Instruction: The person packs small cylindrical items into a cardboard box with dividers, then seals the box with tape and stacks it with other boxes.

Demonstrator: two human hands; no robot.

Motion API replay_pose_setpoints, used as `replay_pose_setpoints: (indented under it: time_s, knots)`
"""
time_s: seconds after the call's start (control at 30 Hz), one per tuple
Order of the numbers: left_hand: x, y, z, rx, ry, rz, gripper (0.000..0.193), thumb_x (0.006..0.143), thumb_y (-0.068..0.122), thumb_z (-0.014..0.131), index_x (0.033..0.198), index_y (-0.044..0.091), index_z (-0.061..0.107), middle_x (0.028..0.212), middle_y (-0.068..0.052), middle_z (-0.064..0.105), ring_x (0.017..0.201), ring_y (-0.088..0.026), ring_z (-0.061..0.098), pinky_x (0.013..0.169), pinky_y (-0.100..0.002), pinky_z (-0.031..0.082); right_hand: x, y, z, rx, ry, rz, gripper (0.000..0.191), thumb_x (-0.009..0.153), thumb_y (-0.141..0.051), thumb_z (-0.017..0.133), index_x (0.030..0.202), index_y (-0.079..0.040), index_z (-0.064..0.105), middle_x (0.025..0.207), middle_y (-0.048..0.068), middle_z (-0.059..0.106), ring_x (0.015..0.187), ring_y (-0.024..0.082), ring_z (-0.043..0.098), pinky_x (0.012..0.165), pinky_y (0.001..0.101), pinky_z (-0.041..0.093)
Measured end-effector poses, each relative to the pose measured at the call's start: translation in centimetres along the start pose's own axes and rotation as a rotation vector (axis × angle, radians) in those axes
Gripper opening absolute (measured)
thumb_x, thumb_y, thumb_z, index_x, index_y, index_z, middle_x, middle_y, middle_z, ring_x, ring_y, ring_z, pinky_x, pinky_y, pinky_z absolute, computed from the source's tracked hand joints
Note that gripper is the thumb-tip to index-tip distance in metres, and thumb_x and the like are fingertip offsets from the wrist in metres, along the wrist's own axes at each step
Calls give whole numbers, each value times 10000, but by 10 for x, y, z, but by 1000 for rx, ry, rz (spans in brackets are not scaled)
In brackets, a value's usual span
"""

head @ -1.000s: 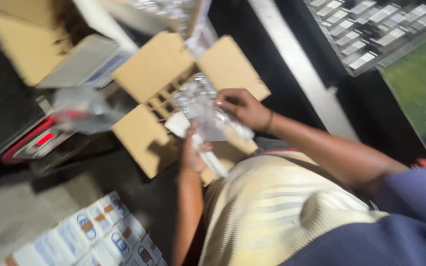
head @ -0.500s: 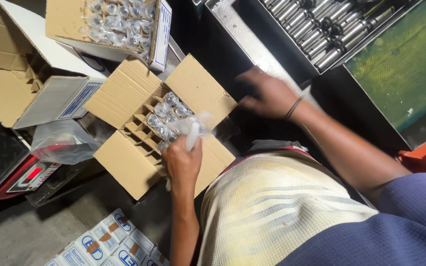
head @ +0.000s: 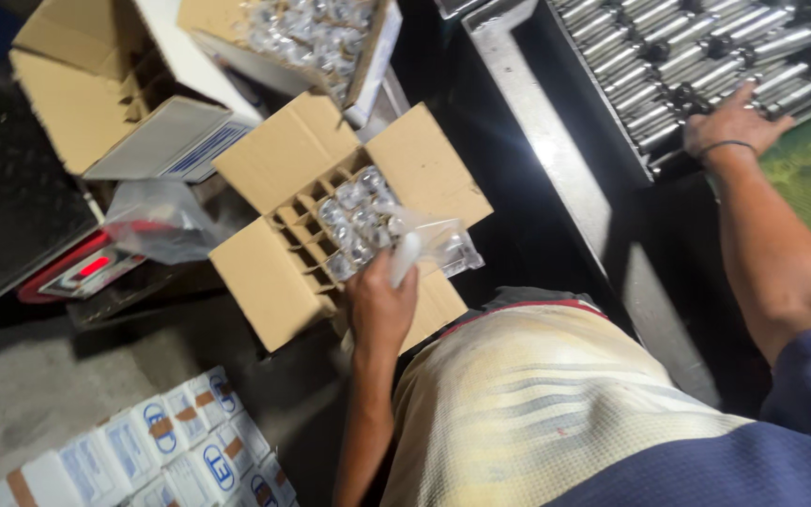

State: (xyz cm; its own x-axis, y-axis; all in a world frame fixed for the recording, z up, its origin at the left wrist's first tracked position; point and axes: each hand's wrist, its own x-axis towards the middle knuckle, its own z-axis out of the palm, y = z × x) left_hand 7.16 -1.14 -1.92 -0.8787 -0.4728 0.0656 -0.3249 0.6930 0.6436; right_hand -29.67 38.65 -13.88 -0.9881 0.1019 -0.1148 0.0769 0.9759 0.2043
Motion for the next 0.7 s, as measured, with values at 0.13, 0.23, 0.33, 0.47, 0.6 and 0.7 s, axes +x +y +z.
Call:
replay_pose_setpoints:
  time_s: [0.13, 0.23, 0.33, 0.47, 0.6, 0.7]
  knots:
    - [3, 5, 2, -99, -85, -52, 170, 875, 186, 743, 911, 29, 687, 777, -229, 707, 747, -440, 704, 686, -524, 535, -11, -1, -32, 122, -126, 38, 1029, 951, -564, 578, 1614, 79, 125, 1290, 423, 588, 1176, 559, 586, 1104, 706, 212]
    - [8, 8, 3, -125, -54, -2, 186, 841, 175, 759, 923, 22, 691, 786, -235, 710, 751, -435, 711, 661, -508, 545, -60, -9, -59, 400, -126, -310, 880, 1069, -517, 536, 1645, 93, 272, 1306, 421, 588, 1145, 565, 598, 1013, 627, 474]
    - [14, 7, 10, -183, -64, -5, 194, 843, 163, 758, 938, 11, 685, 807, -226, 720, 743, -409, 723, 658, -489, 561, -139, -45, -74, 1323, -527, -553, 605, 1014, -407, 462, 1493, -38, 439, 1120, 164, 653, 922, 225, 669, 751, 334, 521]
    - [15, 1, 19, -190, -32, -22, 164, 863, 144, 734, 922, 3, 676, 816, -229, 727, 750, -403, 734, 665, -492, 558, -222, -119, -102, 1695, -991, -684, 497, 1007, -332, 517, 1398, -32, 448, 1019, 142, 715, 806, 161, 646, 735, 276, 515]
    - [11, -2, 20, -433, -49, 10, 213, 958, 145, 627, 1114, 11, 679, 796, -176, 735, 689, -312, 756, 621, -412, 590, -268, -168, -140, 909, -179, -1092, 564, 908, -165, 643, 1369, 8, 369, 957, 103, 686, 851, 208, 643, 855, 408, 485]
    - [12, 0, 14, -502, -143, -65, 247, 962, 170, 622, 1130, -1, 682, 782, -159, 734, 638, -270, 725, 570, -376, 566, -280, -187, -155, 757, -30, -1216, 652, 835, -79, 715, 1389, -4, 380, 1131, 195, 630, 1001, 295, 625, 902, 411, 491]
